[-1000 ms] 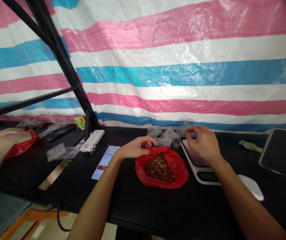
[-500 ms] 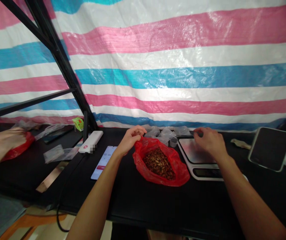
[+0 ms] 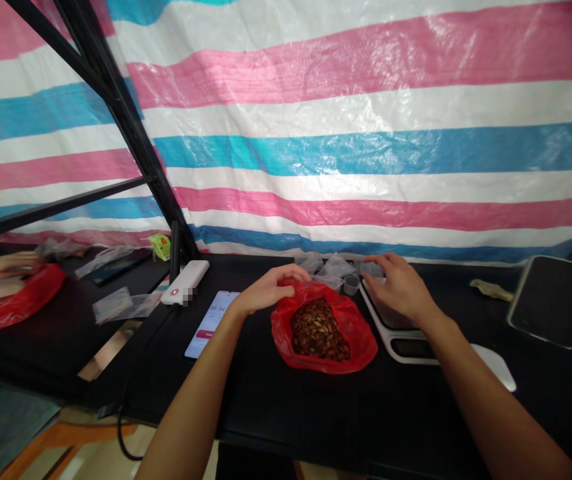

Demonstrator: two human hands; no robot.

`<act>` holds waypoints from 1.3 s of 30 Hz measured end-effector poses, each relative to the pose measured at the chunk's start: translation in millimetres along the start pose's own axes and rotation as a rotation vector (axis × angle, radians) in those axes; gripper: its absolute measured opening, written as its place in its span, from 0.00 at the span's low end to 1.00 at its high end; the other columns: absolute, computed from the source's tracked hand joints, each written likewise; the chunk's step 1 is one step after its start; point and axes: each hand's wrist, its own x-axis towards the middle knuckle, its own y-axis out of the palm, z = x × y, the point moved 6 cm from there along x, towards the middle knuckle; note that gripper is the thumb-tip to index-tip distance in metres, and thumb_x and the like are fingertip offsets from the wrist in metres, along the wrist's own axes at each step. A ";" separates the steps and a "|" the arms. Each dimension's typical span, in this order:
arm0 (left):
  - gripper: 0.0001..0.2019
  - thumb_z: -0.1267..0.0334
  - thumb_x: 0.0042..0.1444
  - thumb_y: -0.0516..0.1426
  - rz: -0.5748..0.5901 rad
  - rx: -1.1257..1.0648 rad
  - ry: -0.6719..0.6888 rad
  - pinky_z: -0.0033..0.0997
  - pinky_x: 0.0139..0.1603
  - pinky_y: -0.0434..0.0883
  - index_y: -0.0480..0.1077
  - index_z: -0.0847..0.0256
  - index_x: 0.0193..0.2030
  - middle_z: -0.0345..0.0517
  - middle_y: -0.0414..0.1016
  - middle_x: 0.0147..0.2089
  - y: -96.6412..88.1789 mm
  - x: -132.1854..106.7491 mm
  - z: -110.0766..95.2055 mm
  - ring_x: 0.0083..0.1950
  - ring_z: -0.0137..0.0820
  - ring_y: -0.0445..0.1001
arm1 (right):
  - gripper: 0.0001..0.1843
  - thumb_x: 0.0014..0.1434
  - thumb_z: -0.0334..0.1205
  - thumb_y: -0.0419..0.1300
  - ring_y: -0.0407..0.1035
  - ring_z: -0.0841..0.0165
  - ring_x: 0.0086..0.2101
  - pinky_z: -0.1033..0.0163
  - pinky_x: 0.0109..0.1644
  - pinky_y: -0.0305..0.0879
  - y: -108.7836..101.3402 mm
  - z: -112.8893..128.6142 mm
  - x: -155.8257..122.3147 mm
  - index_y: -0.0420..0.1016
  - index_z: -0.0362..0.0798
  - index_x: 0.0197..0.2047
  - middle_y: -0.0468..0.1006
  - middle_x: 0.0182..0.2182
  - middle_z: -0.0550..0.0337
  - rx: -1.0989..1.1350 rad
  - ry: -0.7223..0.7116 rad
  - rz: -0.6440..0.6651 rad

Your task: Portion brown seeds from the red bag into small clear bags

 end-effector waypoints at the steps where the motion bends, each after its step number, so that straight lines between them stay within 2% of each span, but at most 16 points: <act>1: 0.18 0.72 0.48 0.57 -0.038 -0.016 0.004 0.26 0.39 0.66 0.74 0.62 0.48 0.43 0.74 0.42 -2.9 -0.6 -0.6 0.40 0.29 0.71 | 0.19 0.64 0.46 0.59 0.75 0.51 0.48 0.48 0.56 0.70 2.1 -5.4 -0.6 0.78 0.48 0.55 0.78 0.47 0.46 0.002 0.030 0.005; 5: 0.19 0.72 0.47 0.57 -0.146 -0.064 0.034 0.24 0.33 0.64 0.74 0.61 0.47 0.41 0.73 0.39 -13.6 -3.4 -2.2 0.35 0.26 0.68 | 0.17 0.63 0.42 0.58 0.77 0.58 0.39 0.52 0.49 0.74 1.4 -19.6 -0.5 0.78 0.50 0.54 0.76 0.48 0.49 0.090 0.136 -0.025; 8: 0.20 0.72 0.45 0.56 -0.168 -0.055 0.104 0.25 0.34 0.64 0.75 0.61 0.47 0.41 0.73 0.38 -17.9 -2.6 -3.4 0.35 0.28 0.68 | 0.16 0.63 0.38 0.57 0.76 0.61 0.36 0.52 0.47 0.74 -14.4 -15.8 1.7 0.79 0.49 0.51 0.76 0.45 0.51 0.186 0.138 -0.173; 11: 0.19 0.69 0.48 0.56 -0.222 -0.028 0.239 0.31 0.45 0.68 0.76 0.60 0.48 0.45 0.75 0.45 -18.0 -1.1 -9.3 0.45 0.34 0.71 | 0.14 0.63 0.36 0.57 0.75 0.61 0.37 0.52 0.48 0.75 -35.5 0.5 1.9 0.78 0.48 0.50 0.76 0.45 0.51 0.325 0.067 -0.371; 14: 0.19 0.63 0.57 0.60 -0.261 0.051 0.282 0.39 0.59 0.65 0.74 0.57 0.57 0.50 0.74 0.60 -6.2 1.0 -13.3 0.57 0.40 0.71 | 0.09 0.65 0.38 0.59 0.76 0.61 0.40 0.54 0.48 0.76 -44.1 26.4 -0.3 0.76 0.50 0.48 0.76 0.45 0.53 0.488 -0.004 -0.443; 16: 0.23 0.56 0.63 0.61 -0.218 0.089 0.240 0.42 0.64 0.63 0.70 0.54 0.64 0.52 0.71 0.66 8.2 4.4 -11.3 0.63 0.43 0.69 | 0.07 0.66 0.38 0.60 0.77 0.62 0.41 0.56 0.48 0.76 -40.0 47.9 -2.5 0.76 0.52 0.47 0.77 0.43 0.55 0.600 -0.048 -0.401; 18: 0.28 0.50 0.65 0.61 -0.147 0.029 0.205 0.44 0.66 0.63 0.66 0.53 0.69 0.56 0.71 0.68 21.9 8.6 -6.4 0.67 0.45 0.68 | 0.05 0.67 0.38 0.61 0.77 0.63 0.40 0.57 0.48 0.76 -31.1 70.2 -5.5 0.76 0.53 0.46 0.78 0.42 0.57 0.682 -0.103 -0.316; 20: 0.31 0.46 0.65 0.60 -0.093 -0.115 0.167 0.44 0.65 0.65 0.64 0.55 0.71 0.57 0.72 0.67 30.1 13.5 1.1 0.65 0.44 0.71 | 0.04 0.67 0.37 0.61 0.77 0.64 0.40 0.57 0.48 0.75 -21.3 88.5 -9.1 0.76 0.53 0.45 0.80 0.41 0.58 0.743 -0.152 -0.231; 22: 0.33 0.45 0.63 0.62 -0.132 -0.267 0.128 0.42 0.63 0.67 0.65 0.57 0.70 0.57 0.76 0.63 28.8 17.7 9.2 0.60 0.43 0.75 | 0.03 0.67 0.37 0.61 0.77 0.64 0.40 0.58 0.49 0.74 -12.9 98.3 -11.7 0.75 0.53 0.44 0.80 0.40 0.59 0.815 -0.153 -0.160; 25: 0.34 0.49 0.57 0.68 -0.235 -0.395 0.099 0.38 0.59 0.69 0.69 0.59 0.67 0.53 0.81 0.56 21.5 20.0 17.0 0.55 0.40 0.78 | 0.01 0.68 0.38 0.61 0.76 0.65 0.41 0.58 0.50 0.72 -6.7 100.7 -12.7 0.72 0.53 0.42 0.78 0.39 0.60 0.950 -0.096 -0.107; 29: 0.31 0.50 0.55 0.69 -0.120 -0.447 0.016 0.36 0.54 0.71 0.74 0.61 0.63 0.53 0.83 0.50 29.4 19.8 21.8 0.47 0.38 0.81 | 0.06 0.67 0.41 0.62 0.74 0.66 0.38 0.61 0.44 0.71 -0.6 100.2 -9.8 0.67 0.53 0.39 0.74 0.37 0.62 1.099 -0.048 -0.015; 32: 0.29 0.50 0.53 0.71 -0.147 -0.466 0.003 0.34 0.50 0.72 0.76 0.63 0.58 0.51 0.83 0.46 29.4 20.1 24.4 0.42 0.36 0.81 | 0.08 0.66 0.43 0.63 0.73 0.66 0.38 0.61 0.45 0.71 4.7 100.5 -7.3 0.67 0.53 0.38 0.73 0.36 0.62 1.120 -0.060 0.027; 36: 0.24 0.55 0.46 0.75 -0.281 -0.470 0.104 0.33 0.50 0.72 0.78 0.64 0.47 0.50 0.83 0.47 20.9 20.6 19.4 0.44 0.34 0.80 | 0.07 0.67 0.44 0.62 0.74 0.65 0.39 0.59 0.48 0.71 10.6 99.8 -7.1 0.68 0.53 0.41 0.75 0.37 0.61 1.092 -0.040 0.047; 39: 0.22 0.56 0.47 0.74 -0.261 -0.508 0.123 0.35 0.52 0.74 0.75 0.63 0.45 0.52 0.82 0.52 21.0 19.3 13.6 0.46 0.35 0.81 | 0.07 0.67 0.45 0.61 0.75 0.63 0.40 0.58 0.47 0.72 10.0 98.8 -7.7 0.69 0.54 0.45 0.77 0.40 0.59 1.040 -0.040 0.067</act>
